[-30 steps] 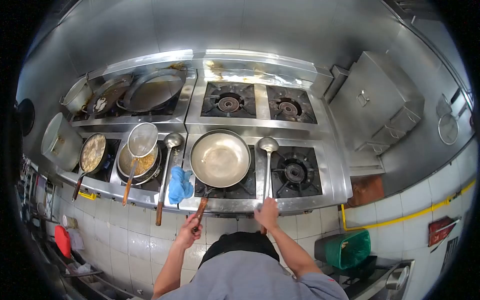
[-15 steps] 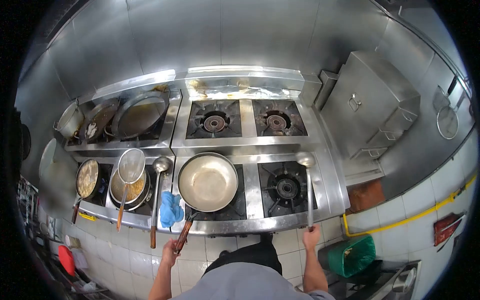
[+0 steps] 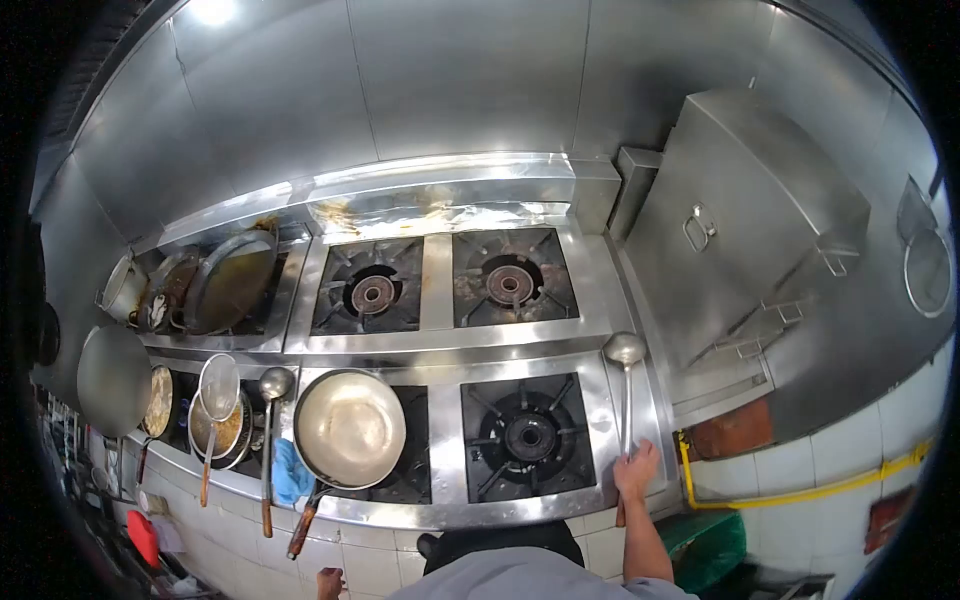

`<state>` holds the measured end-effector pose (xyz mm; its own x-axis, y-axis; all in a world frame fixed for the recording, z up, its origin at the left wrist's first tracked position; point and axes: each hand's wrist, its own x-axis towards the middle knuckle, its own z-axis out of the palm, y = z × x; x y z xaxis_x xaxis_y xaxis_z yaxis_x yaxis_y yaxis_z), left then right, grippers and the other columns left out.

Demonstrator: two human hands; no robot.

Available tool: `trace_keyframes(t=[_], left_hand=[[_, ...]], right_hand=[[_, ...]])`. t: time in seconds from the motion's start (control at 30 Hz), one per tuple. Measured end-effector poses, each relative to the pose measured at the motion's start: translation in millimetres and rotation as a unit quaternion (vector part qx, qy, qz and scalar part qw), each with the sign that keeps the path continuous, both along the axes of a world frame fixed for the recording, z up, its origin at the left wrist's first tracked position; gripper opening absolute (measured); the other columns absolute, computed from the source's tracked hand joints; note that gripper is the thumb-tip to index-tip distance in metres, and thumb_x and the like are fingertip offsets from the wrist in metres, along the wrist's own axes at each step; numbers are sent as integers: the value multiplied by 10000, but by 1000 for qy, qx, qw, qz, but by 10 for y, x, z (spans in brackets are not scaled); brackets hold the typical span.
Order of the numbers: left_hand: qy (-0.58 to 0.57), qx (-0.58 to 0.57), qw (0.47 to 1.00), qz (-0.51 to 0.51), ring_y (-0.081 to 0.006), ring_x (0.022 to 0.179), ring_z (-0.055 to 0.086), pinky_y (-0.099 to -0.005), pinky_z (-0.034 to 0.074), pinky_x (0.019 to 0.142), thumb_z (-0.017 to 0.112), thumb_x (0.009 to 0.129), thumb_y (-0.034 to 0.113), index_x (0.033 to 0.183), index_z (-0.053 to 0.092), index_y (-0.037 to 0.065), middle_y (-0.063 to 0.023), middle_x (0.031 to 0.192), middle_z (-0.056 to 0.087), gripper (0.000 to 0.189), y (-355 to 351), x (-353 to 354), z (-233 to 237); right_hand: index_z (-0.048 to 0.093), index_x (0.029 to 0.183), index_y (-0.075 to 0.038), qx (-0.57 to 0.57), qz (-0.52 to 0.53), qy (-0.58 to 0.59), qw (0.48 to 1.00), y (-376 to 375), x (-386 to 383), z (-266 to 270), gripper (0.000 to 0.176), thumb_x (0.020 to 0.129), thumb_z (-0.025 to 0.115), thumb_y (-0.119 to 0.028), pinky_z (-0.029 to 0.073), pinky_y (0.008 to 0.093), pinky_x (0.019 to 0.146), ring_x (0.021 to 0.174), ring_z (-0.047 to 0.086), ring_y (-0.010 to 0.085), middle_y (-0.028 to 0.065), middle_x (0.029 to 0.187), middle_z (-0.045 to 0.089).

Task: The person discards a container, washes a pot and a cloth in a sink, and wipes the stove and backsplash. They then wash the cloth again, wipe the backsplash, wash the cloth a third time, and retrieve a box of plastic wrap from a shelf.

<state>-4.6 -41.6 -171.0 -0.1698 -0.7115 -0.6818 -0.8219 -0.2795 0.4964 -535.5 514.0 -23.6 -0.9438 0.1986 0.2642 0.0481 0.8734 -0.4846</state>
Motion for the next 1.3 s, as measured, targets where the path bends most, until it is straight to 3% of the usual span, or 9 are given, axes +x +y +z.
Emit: trace_keyframes(t=[0.1, 0.17, 0.23, 0.37, 0.57, 0.83, 0.97, 1.03, 1.3], left_hand=[[-5, 23, 996, -81, -236, 822, 590, -398, 508, 795, 659, 840, 353, 1094, 601, 14, -119, 902, 645, 428, 565, 24, 271], [6, 38, 997, -64, -243, 832, 592, -401, 506, 790, 656, 848, 307, 1066, 607, -18, -145, 891, 639, 394, 878, -155, 392], [-42, 46, 998, 0, -204, 595, 608, -363, 553, 451, 626, 798, 131, 939, 615, -26, -112, 749, 622, 212, 952, -387, 276], [-33, 42, 999, 5, -189, 596, 613, -354, 547, 450, 630, 799, 129, 914, 627, -21, -105, 740, 627, 189, 1108, -329, 69], [-57, 10, 998, -1, -180, 628, 623, -312, 526, 481, 601, 830, 143, 904, 644, -34, -104, 725, 641, 196, 1370, -481, 570], [-124, 90, 987, 53, -180, 646, 625, -326, 521, 571, 594, 848, 187, 829, 646, -52, -103, 720, 648, 246, 1874, -867, 1147], [-88, 106, 990, 14, -169, 650, 620, -317, 518, 565, 619, 840, 209, 826, 649, -44, -88, 723, 650, 255, 2057, -898, 1032], [-84, 104, 991, 5, -164, 650, 618, -313, 518, 564, 626, 840, 211, 829, 650, -42, -85, 724, 650, 254, 2086, -977, 981], [-48, 74, 996, -11, -167, 686, 638, -314, 527, 573, 611, 866, 212, 873, 635, -51, -89, 758, 659, 265, 2039, -1083, 1065]], right_hand=[[531, 1071, -7, -110, 100, 66, 987, -93, -1017, 150, 404, 684, 644, -18, 434, 383, 839, 911, 534, 308, 157, 960, 534], [532, 1104, -33, -254, 184, 31, 949, -321, -1861, 348, 412, 730, 703, -52, 464, 356, 831, 942, 563, 214, 97, 1005, 575], [519, 1162, -45, -323, 224, 16, 919, -642, -2679, 572, 442, 759, 701, -39, 480, 324, 838, 997, 561, 188, 74, 1078, 572], [489, 1201, -46, -488, 230, -90, 837, -1395, -3986, 1201, 504, 753, 719, -62, 470, 290, 799, 1010, 545, 183, 78, 1157, 539], [426, 1275, -81, -550, 176, -92, 811, -2055, -5653, 1149, 662, 722, 766, -209, 351, 444, 902, 1146, 447, 212, 73, 1207, 483], [602, 1133, -77, -567, 119, -150, 801, -2452, -6096, 1329, 528, 690, 744, -327, 426, 399, 846, 1029, 527, 204, 78, 1023, 577], [601, 1039, -78, -459, 46, -57, 885, -2524, -6106, 1338, 445, 710, 737, -346, 445, 426, 900, 980, 584, 197, 93, 977, 608], [641, 914, -51, -684, 33, -144, 715, -2569, -6210, 1273, 342, 703, 771, -286, 471, 370, 729, 747, 583, 178, 75, 751, 614], [533, 682, -114, -504, 21, -151, 850, -2644, -6329, 1329, 265, 774, 739, -254, 318, 273, 417, 486, 430, 108, -14, 596, 486]])
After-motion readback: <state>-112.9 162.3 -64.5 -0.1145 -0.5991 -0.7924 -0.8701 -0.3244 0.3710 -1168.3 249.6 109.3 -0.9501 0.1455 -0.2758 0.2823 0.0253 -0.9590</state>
